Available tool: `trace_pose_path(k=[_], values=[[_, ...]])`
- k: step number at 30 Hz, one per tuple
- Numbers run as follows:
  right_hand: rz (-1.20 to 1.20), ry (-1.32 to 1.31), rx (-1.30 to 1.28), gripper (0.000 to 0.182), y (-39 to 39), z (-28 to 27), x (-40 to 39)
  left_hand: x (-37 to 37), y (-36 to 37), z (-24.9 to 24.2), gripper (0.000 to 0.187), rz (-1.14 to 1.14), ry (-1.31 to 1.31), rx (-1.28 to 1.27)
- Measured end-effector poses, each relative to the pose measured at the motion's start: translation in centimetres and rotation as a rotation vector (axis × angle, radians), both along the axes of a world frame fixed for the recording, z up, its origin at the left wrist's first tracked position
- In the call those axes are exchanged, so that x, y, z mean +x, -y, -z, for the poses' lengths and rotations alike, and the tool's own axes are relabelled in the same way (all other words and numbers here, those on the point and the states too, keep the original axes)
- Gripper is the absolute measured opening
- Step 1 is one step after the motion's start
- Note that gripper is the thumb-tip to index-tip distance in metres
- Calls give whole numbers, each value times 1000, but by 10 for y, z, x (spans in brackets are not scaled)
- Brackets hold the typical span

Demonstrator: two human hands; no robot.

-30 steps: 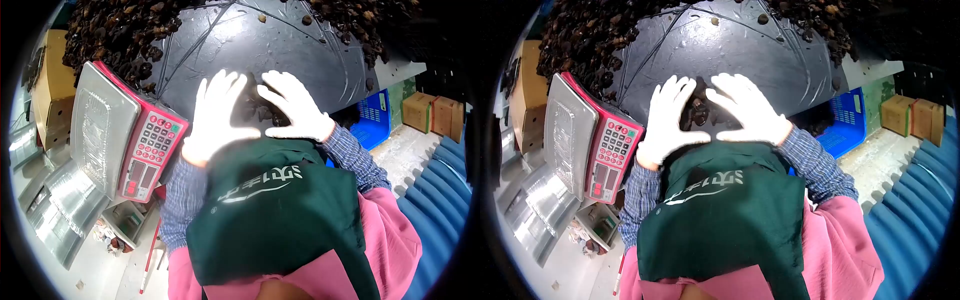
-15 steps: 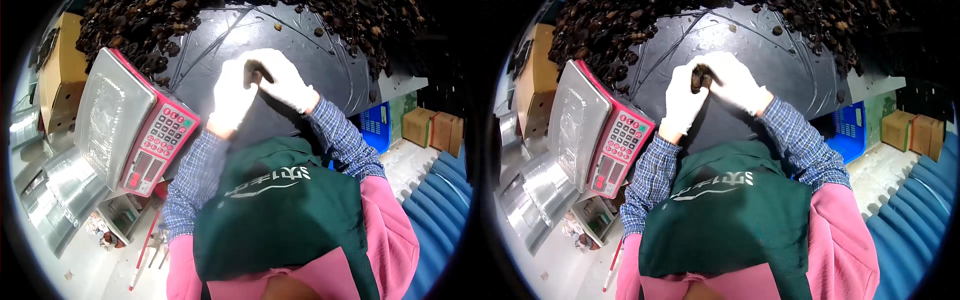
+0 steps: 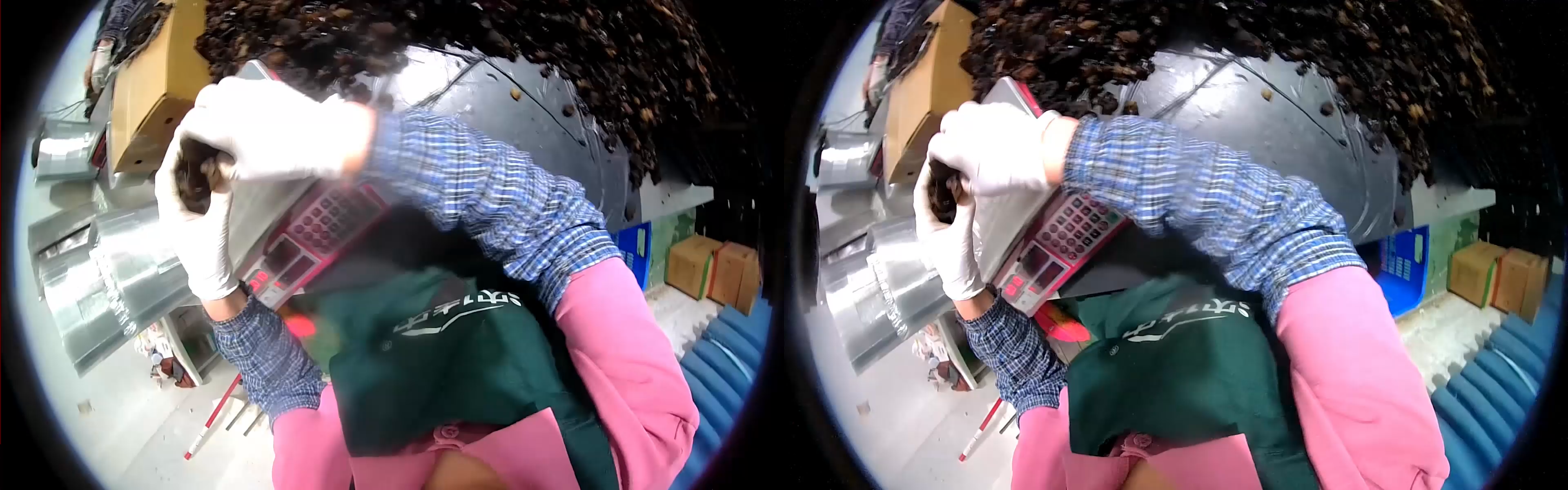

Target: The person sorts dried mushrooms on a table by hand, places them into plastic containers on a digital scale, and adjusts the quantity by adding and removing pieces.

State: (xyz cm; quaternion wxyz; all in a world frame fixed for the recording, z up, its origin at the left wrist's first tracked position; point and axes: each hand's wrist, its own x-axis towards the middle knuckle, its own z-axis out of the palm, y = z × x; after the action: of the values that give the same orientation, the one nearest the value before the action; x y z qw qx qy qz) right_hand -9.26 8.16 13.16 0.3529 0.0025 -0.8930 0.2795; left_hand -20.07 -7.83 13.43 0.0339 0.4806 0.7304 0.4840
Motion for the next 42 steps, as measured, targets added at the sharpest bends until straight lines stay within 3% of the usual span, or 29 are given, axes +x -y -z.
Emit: trace_pose_path(k=[3,5,6,8,11,13,16,17,19,21,26,31,32,33,35,37,38,42], values=[[-89,147,10,34,20,17,-44,-40,31,24,56,71,245,40],[-129,447,100,39,24,26,-55,-67,57,56,59,8,199,-217],[-123,409,127,42,27,31,-53,-51,52,41,60,8,24,-282],[-142,370,169,54,26,34,-47,-52,54,44,61,-5,168,-193],[-2,-135,166,43,19,38,-21,-56,62,44,67,-20,75,-223],[-48,-115,64,46,-4,16,28,-51,60,40,70,1,76,-212],[194,72,-218,45,-34,42,120,-45,61,33,70,-38,80,-258],[378,152,-21,45,-45,65,158,-46,61,35,68,-52,78,-262],[611,418,-92,45,-36,78,222,-47,63,36,67,-38,46,-289],[672,660,-216,44,-4,62,254,-46,63,35,66,-31,17,-304],[636,549,-158,30,42,122,275,-47,61,31,66,-24,-35,-298],[595,530,-271,25,24,106,267,-45,62,28,65,-33,-62,-322],[497,490,-148,29,22,94,271,-44,61,28,64,-24,-18,-292],[451,522,-12,31,21,79,275,-46,62,29,64,-16,-56,-291],[428,713,-17,34,26,64,289,-46,62,30,64,-27,-109,-294],[479,841,-54,31,38,85,311,-46,63,33,65,-20,-89,-281],[538,625,-17,27,48,103,318,-47,63,35,66,-11,-95,-271],[573,569,-157,20,30,105,301,-47,63,37,68,-7,-82,-274]])
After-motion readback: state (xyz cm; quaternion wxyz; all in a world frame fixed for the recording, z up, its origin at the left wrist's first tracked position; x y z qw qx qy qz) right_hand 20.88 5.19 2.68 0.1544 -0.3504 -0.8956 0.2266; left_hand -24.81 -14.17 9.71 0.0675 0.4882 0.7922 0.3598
